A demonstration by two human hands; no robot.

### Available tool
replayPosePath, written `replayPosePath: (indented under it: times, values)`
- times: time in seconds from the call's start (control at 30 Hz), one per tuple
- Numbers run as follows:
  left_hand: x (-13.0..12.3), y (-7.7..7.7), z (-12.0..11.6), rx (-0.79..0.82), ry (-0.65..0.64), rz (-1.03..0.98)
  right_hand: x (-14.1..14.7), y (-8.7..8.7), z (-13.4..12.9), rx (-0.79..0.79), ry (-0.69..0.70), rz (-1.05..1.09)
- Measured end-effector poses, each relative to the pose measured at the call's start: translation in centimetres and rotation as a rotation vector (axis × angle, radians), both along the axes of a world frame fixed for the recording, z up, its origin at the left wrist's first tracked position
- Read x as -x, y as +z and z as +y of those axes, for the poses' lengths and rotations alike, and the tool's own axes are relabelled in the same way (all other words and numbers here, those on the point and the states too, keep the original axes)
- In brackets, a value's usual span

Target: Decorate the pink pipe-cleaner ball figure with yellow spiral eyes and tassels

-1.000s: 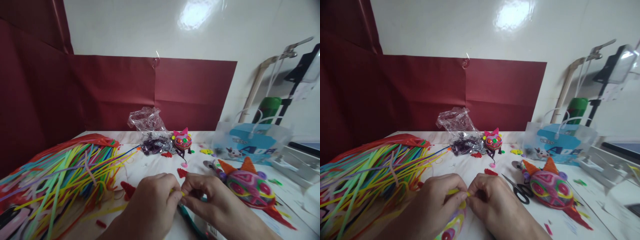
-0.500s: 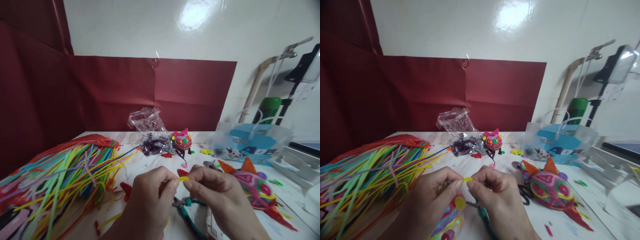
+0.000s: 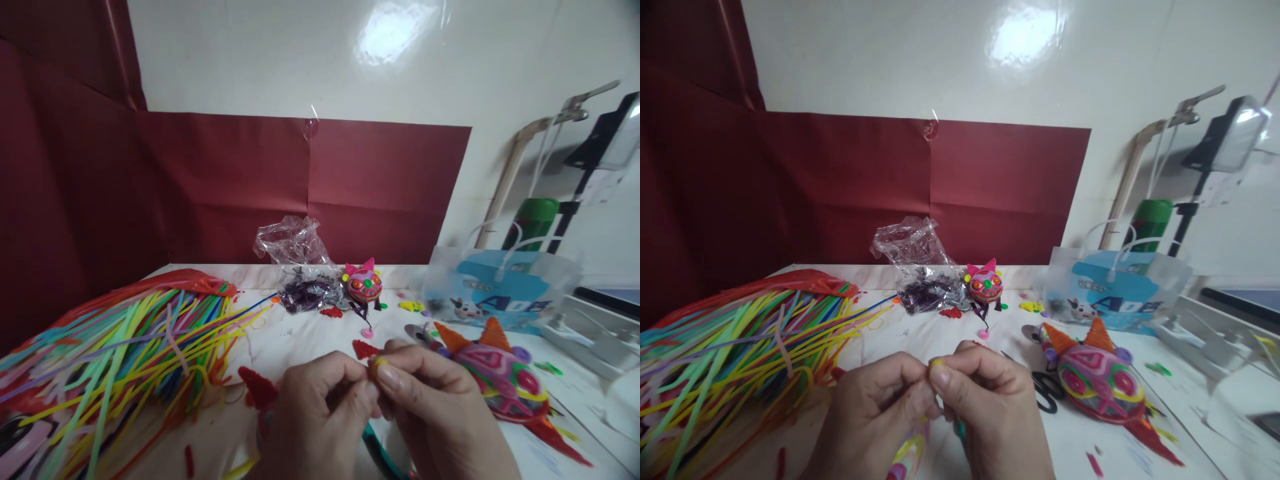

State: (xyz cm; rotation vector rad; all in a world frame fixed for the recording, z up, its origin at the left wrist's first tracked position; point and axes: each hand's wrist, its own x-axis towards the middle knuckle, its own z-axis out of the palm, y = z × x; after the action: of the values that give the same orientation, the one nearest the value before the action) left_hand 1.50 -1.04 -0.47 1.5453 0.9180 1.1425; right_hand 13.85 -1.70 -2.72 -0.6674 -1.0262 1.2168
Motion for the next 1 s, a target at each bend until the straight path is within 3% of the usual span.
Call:
replayPosePath:
  times: [0.1,0.2,0.33,0.5,0.6,0.73,0.87,1.0]
  values:
    - [0.2,0.0,0.2,0.009,0.007,-0.001,0.0,0.2,-0.2,0.100,0.047,0.030]
    - [0.7,0.6,0.4,0.046,0.002,0.026,-0.6,0.9,0.3,0.067,0.051,-0.035]
    - [1.6,1.7,0.7,0.035,-0.041,0.208,-2.3,2.1,1.1,-0.016,-0.043,-0.310]
    - [2.1,2.0,0.8,-0.100,-0.023,0.562,-3.6,3.0,0.7,-0.005,0.121,-0.693]
    - [2.1,1.7,0.8,-0.178,-0.052,0.610,-3.6,2.8,0.5,0.055,0.192,-0.854]
    - [2.1,1.5,0.8,-0.236,-0.079,0.625,-3.4,2.5,0.4,0.024,0.235,-1.029]
    - [2.2,1.6,0.7,-0.242,-0.081,0.634,-3.2,2.7,0.4,-0.054,0.230,-1.049]
    - [2.3,1.3,0.8,-0.267,-0.065,0.612,-3.0,2.7,0.4,-0.091,0.165,-0.935]
